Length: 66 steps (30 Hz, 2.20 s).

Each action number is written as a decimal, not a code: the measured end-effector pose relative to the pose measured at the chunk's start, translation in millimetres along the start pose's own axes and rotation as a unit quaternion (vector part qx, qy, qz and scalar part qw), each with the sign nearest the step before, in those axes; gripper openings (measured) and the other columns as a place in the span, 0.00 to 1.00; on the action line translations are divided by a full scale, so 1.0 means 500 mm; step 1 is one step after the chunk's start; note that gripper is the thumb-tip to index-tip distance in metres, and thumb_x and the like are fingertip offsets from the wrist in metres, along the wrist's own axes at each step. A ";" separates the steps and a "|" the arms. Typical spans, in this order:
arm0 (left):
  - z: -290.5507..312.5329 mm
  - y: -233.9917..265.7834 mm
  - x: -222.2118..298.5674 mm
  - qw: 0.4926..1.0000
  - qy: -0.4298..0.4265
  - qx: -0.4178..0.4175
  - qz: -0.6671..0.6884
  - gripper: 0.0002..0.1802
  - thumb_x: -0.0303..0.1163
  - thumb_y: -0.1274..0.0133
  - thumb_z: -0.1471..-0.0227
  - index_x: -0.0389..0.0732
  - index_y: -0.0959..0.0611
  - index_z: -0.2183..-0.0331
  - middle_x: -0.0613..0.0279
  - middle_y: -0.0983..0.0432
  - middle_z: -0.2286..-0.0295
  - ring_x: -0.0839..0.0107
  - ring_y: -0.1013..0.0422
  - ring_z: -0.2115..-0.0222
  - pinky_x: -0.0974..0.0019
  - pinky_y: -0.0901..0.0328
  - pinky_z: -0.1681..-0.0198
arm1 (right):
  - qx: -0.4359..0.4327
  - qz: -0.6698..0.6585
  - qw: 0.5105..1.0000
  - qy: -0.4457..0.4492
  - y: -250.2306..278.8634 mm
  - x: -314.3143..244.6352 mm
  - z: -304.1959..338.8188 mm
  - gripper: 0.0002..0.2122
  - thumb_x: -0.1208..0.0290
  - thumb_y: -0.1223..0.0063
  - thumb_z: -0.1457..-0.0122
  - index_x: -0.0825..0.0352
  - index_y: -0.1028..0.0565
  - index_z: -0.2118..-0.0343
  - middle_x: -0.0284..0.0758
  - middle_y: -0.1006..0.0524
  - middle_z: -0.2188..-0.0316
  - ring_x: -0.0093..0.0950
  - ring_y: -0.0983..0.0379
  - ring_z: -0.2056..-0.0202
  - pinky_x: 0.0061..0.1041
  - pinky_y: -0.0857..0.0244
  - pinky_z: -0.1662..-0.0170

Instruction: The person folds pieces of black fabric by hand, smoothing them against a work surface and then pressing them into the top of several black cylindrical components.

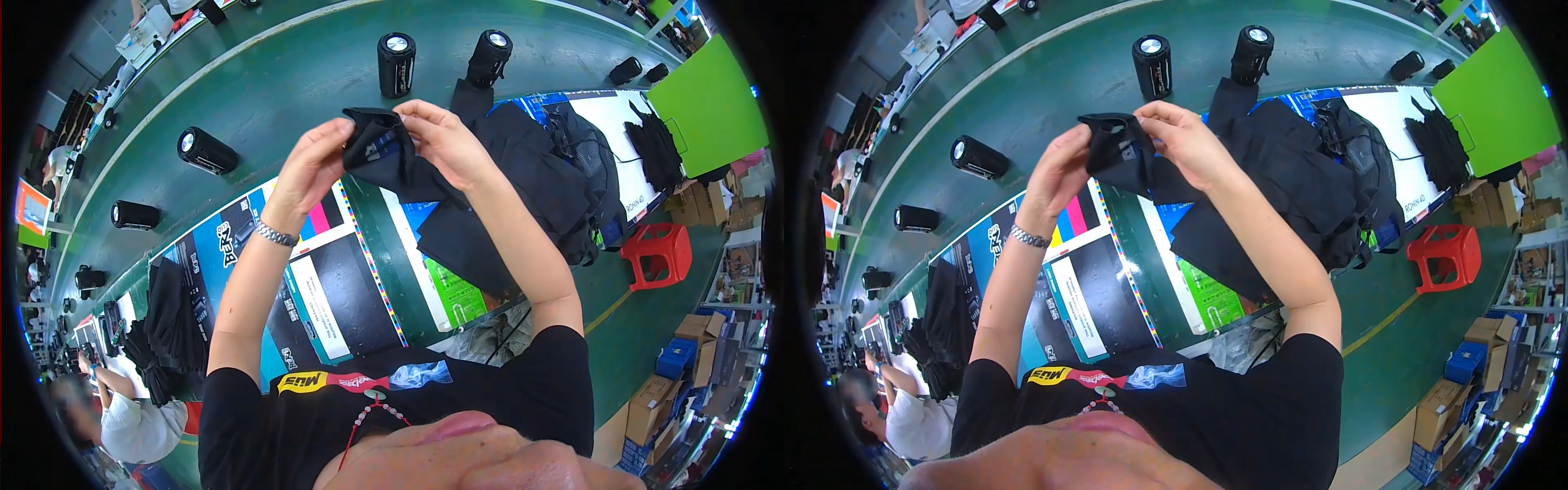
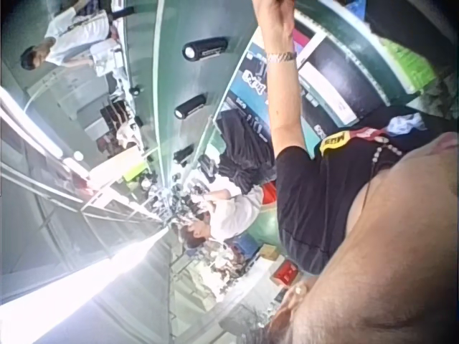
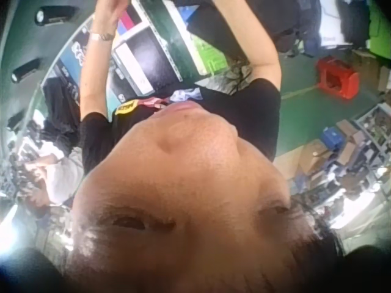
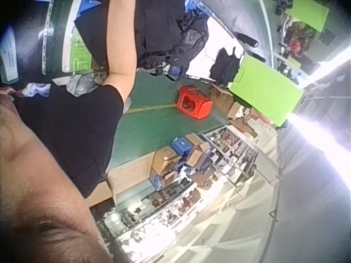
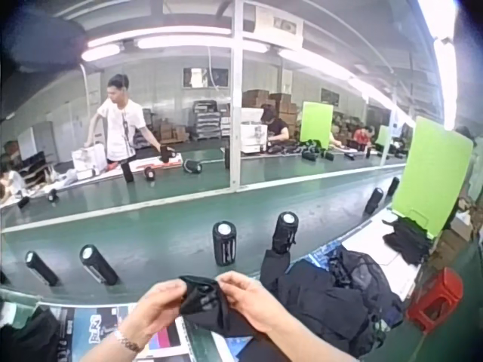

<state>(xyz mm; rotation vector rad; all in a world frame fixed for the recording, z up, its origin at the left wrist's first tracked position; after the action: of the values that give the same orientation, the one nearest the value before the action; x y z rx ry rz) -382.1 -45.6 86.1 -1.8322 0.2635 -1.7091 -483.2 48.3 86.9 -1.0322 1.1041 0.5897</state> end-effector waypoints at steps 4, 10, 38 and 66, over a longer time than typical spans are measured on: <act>-0.041 0.011 -0.020 0.999 0.017 -0.016 -0.028 0.09 0.33 0.49 0.44 0.38 0.21 0.65 0.68 0.24 0.69 0.80 0.29 0.67 0.72 0.36 0.57 | -0.018 0.049 0.998 -0.038 0.041 0.021 -0.014 0.07 0.74 0.55 0.38 0.66 0.26 0.60 0.25 0.26 0.66 0.14 0.31 0.63 0.15 0.38 0.58; -0.093 0.013 -0.035 0.995 0.092 -0.017 -0.038 0.09 0.33 0.45 0.47 0.38 0.20 0.66 0.70 0.25 0.71 0.82 0.31 0.70 0.75 0.36 0.60 | -0.137 0.066 0.981 -0.119 0.045 0.008 -0.010 0.06 0.74 0.52 0.40 0.67 0.25 0.61 0.26 0.26 0.66 0.15 0.32 0.63 0.15 0.39 0.59; -0.367 0.208 0.007 0.976 -0.007 0.211 -0.055 0.04 0.21 0.53 0.48 0.29 0.25 0.69 0.57 0.27 0.72 0.70 0.29 0.76 0.67 0.32 0.73 | 0.201 0.117 0.971 0.048 0.226 -0.010 -0.322 0.05 0.74 0.48 0.46 0.70 0.22 0.73 0.32 0.25 0.80 0.20 0.33 0.83 0.21 0.42 0.81; -0.431 0.126 -0.084 0.719 -0.118 0.250 -0.638 0.23 0.44 0.50 0.49 0.32 0.18 0.64 0.46 0.29 0.54 0.51 0.40 0.48 0.51 0.46 0.45 | 0.289 0.347 0.892 -0.011 0.372 -0.012 -0.210 0.08 0.76 0.57 0.50 0.72 0.24 0.77 0.36 0.26 0.83 0.23 0.31 0.85 0.22 0.36 0.80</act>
<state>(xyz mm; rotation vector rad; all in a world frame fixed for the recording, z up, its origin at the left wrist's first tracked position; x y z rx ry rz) -577.8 -136.8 11.4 -1.7689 -1.7925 -1.9014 -683.4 35.7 13.7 -0.0876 1.5116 0.7607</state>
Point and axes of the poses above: each hand's wrist, its own z-axis away from the middle knuckle, its own y-axis out of the back of the hand, x = y × z, the point moved 10 cm from there along -z, towards the middle knuckle
